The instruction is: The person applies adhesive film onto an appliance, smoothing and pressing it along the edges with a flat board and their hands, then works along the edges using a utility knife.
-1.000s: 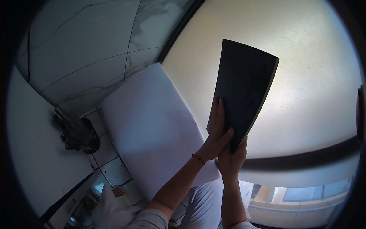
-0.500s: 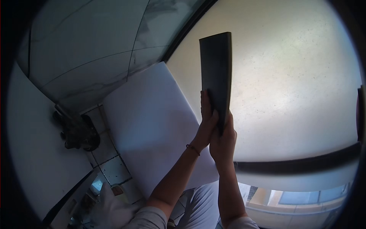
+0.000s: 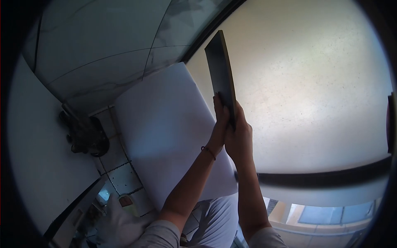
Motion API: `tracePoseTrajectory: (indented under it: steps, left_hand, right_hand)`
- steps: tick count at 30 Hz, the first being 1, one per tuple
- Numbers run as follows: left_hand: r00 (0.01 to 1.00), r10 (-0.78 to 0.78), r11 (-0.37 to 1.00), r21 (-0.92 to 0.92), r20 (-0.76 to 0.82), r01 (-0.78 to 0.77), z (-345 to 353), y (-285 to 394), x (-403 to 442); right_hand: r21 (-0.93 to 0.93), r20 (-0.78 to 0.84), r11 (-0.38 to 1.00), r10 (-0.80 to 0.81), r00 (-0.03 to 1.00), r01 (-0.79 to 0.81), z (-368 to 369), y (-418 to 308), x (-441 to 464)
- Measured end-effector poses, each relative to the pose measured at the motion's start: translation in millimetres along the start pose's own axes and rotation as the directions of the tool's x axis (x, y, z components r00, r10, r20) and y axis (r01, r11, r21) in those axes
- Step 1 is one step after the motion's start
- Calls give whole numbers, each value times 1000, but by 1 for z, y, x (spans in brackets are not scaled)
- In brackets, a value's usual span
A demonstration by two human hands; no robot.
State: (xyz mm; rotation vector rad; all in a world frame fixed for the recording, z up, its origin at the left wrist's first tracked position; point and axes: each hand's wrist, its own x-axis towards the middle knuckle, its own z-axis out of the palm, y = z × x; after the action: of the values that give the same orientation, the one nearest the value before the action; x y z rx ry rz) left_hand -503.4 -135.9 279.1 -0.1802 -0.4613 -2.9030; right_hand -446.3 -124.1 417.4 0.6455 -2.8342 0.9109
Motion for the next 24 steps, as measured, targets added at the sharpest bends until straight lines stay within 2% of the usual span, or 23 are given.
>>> tracePoseTrajectory:
  steps: [2, 4, 8, 10, 11, 13, 15, 16, 17, 19, 22, 23, 24]
  left_hand:
    - [998, 42, 989, 142, -36, -37, 11, 0, -3]
    - [998, 23, 987, 163, -66, -12, 12, -1, -5]
    - [996, -92, 995, -25, 13, 92, 2, 10, -3]
    - [995, -76, 992, -108, -63, 69, 23, 24, -8]
    - [982, -45, 990, -142, -183, 18, 53, 37, -13]
    - [985, -75, 975, -219, -153, 41, 31, 17, -7]
    - [988, -153, 973, -175, -14, 148, 5, 20, -2]
    - [989, -149, 970, -191, 23, 151, 5, 19, -3]
    - [988, -144, 966, -207, 61, 154, 4, 19, -4]
    - [998, -38, 942, -331, 47, 51, 22, 16, -13]
    - [980, -48, 976, -217, -193, 5, 45, 26, -12]
    - [988, -84, 990, -124, -132, 68, 31, 27, -12]
    - [990, -86, 989, -131, -111, 71, 26, 25, -9]
  right_hand:
    - [18, -7, 999, -38, 999, 38, -3, 3, 4]
    - [38, 5, 999, -3, 1000, 3, -5, 4, 4]
    - [-53, 94, 997, 64, 994, -59, 3, -3, 16]
    - [-6, 79, 1000, 18, 997, -17, -4, -6, 15]
    - [11, 72, 1000, -8, 997, 8, -6, 0, 14]
    - [4, 60, 1000, -24, 998, 24, -3, 8, 16]
    - [-28, 114, 998, 53, 992, -50, 3, -4, 21]
    - [-45, 136, 996, 89, 987, -83, 4, -10, 22]
    - [-50, 131, 998, 55, 990, -49, 2, -11, 21]
    - [-13, 106, 999, 34, 994, -33, -8, -11, 12]
    - [17, 129, 996, 88, 988, -91, -9, -10, 14]
    - [6, 141, 994, 109, 984, -111, -4, -9, 18]
    - [-7, 147, 991, 131, 980, -131, -2, -10, 21]
